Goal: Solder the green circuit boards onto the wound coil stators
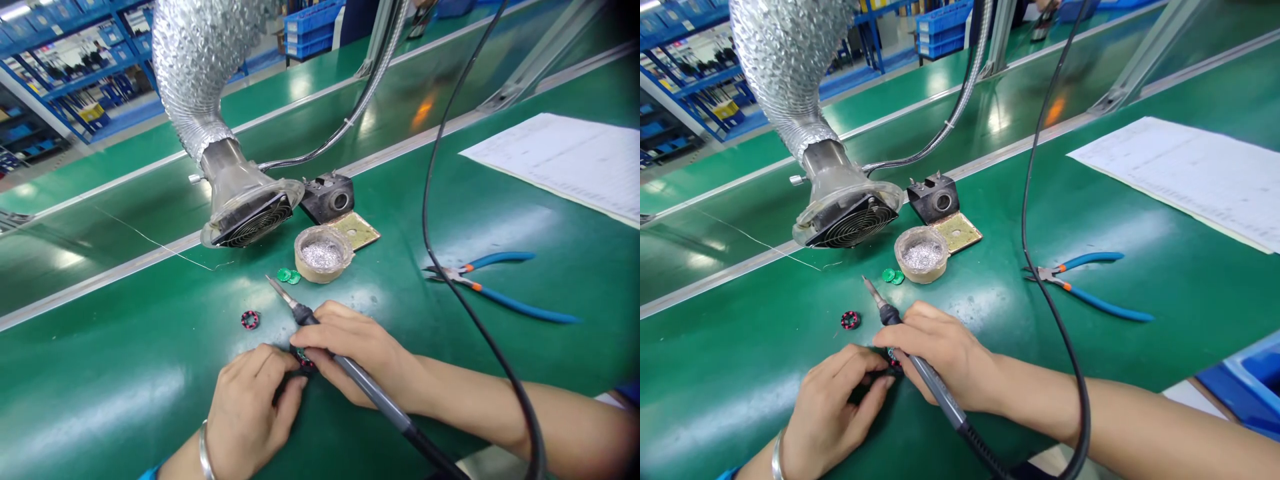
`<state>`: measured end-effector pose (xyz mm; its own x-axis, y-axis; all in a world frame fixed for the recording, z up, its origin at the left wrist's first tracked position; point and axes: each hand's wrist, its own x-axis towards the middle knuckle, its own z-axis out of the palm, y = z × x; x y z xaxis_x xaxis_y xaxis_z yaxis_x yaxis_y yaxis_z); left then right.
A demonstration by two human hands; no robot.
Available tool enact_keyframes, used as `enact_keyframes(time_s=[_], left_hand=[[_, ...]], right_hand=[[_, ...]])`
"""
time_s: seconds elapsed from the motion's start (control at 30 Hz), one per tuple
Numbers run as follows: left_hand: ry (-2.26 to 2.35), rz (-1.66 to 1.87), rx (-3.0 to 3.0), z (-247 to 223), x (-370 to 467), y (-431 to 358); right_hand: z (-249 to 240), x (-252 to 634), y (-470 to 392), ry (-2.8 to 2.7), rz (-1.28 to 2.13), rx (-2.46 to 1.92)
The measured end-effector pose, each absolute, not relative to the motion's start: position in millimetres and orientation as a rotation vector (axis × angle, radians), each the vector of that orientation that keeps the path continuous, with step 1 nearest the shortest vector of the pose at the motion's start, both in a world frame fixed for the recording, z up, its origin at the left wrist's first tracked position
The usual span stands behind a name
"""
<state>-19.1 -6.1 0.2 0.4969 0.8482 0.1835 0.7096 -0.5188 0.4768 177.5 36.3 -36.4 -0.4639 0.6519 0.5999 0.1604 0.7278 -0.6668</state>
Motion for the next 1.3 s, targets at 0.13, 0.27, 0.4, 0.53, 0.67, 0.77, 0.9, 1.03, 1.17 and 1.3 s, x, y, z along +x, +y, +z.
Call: enact_keyframes(time_s=[0.13, 0.27, 0.4, 0.53, 0.67, 0.77, 0.9, 1.03, 1.17, 1.3], left_hand=[[1.372, 0.547, 2.108, 7.8, -12.6, -1.8], [1.475, 0.354, 1.871, 12.0, -10.7, 7.5], [1.437, 0.311, 1.779, 12.7, -11.9, 12.2], [1.43, 0.297, 1.731, 12.7, -13.2, 10.8], [1.431, 0.328, 1.716, 11.9, -13.5, 9.2], [1.445, 0.346, 1.678, 10.4, -13.3, 9.1], [1.471, 0.339, 1.657, 8.9, -12.6, 9.2], [1.46, 0.336, 1.659, 7.8, -12.3, 9.8], [1.474, 0.316, 1.65, 7.9, -12.5, 10.0], [1.496, 0.299, 1.635, 8.9, -11.6, 10.1]], right_hand=[[-37.5, 176.9, 36.0, -1.975, 0.693, -0.617], [-38.6, 175.9, 35.3, -1.934, 0.66, -0.56], [-39.9, 175.8, 35.8, -1.948, 0.628, -0.48], [-37.9, 176.3, 36.4, -1.963, 0.597, -0.48], [-36.2, 176.8, 34.2, -1.962, 0.572, -0.484], [-36.3, 177.8, 32.1, -1.985, 0.551, -0.484], [-31.2, 180.8, 32.9, -1.976, 0.53, -0.488], [-15.8, 190.0, 33.5, -1.877, 0.551, -0.521], [-0.8, 202.9, 27.6, -1.851, 0.612, -0.629], [7.1, 205.7, 18.1, -1.74, 0.81, -0.67]])
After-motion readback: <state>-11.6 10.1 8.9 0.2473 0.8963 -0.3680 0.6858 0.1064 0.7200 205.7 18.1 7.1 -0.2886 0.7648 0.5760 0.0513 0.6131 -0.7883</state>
